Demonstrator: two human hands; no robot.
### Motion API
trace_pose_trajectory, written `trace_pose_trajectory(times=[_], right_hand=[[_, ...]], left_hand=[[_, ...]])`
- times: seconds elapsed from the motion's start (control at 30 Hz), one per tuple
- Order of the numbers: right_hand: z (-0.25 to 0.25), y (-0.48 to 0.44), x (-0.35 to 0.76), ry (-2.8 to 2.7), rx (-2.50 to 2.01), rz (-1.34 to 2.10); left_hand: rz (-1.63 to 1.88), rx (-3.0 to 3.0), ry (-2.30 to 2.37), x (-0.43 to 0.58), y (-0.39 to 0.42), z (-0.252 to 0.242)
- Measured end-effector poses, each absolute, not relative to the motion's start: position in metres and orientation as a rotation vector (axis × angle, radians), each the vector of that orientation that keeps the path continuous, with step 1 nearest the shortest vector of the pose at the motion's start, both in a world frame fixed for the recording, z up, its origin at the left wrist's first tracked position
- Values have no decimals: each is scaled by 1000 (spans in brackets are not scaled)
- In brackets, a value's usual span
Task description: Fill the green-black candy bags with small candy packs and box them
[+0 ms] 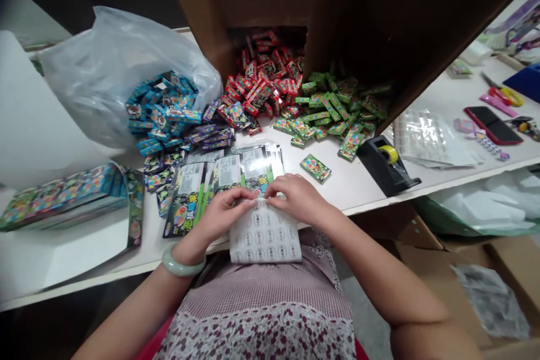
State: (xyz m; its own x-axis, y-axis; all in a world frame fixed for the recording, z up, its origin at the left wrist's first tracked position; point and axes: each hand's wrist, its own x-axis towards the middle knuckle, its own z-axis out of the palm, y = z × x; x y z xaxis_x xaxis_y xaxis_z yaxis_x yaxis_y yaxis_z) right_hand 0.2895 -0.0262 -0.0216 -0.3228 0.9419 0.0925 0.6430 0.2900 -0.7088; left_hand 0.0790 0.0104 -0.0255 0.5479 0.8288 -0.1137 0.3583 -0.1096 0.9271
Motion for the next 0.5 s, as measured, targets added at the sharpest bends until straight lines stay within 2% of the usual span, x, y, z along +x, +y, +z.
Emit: trace_pose_trajectory(times=[0.5], right_hand=[[-35, -38, 280, -1847, -1492, 878]], left_hand=[[528, 1724, 1013, 77, 6, -33]])
